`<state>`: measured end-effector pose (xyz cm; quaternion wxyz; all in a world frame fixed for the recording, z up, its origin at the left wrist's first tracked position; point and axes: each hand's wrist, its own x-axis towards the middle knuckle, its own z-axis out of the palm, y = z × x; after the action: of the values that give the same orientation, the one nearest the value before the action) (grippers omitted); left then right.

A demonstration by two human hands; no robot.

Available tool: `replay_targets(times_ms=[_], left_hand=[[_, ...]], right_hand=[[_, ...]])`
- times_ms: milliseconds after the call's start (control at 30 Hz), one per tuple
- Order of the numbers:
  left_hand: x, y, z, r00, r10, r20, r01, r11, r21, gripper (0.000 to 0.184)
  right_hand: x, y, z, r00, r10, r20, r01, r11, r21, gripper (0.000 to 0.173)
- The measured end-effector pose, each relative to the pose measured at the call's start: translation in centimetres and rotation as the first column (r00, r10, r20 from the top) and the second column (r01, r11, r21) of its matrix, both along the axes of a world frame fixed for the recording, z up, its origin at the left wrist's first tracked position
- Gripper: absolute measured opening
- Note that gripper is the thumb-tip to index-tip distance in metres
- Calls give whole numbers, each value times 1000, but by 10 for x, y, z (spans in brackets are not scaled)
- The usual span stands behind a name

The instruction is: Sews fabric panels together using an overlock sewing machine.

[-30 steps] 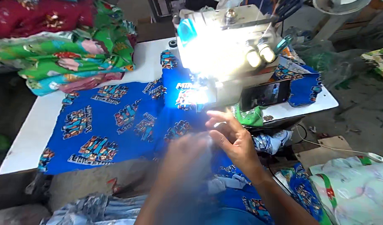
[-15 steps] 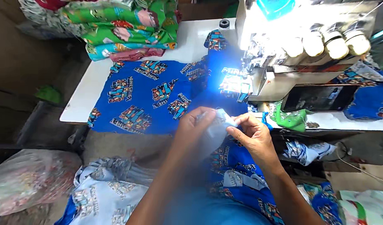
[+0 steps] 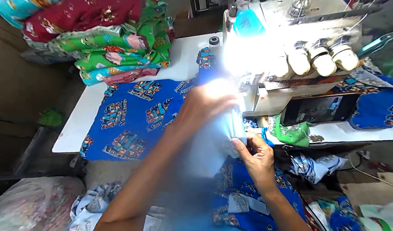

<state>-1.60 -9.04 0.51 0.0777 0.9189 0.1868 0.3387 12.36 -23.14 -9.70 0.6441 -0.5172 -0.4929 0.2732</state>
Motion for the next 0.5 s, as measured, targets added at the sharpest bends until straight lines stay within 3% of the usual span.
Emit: replay_targets(times_ms=[100,333,400,500], left_hand=[[8,22,-7,999,-38,32,40,996,-84,10],[0,-10,5,979,167,-120,-188,964,-189,12],[-2,-9,7,985,123,-119,-144,973,-182,12],[-8,-2,5,998,-53,-28,46,978,-204,13]], right_hand=[[9,14,-8,996,-48,70,49,999,-10,20],[20,13,-6,970,169,-172,-175,984,-21,30],[22,13,-5,967,164,-192,-171,985,-18,26],[25,11,-1,961,169,-217,-176,984,-14,13]])
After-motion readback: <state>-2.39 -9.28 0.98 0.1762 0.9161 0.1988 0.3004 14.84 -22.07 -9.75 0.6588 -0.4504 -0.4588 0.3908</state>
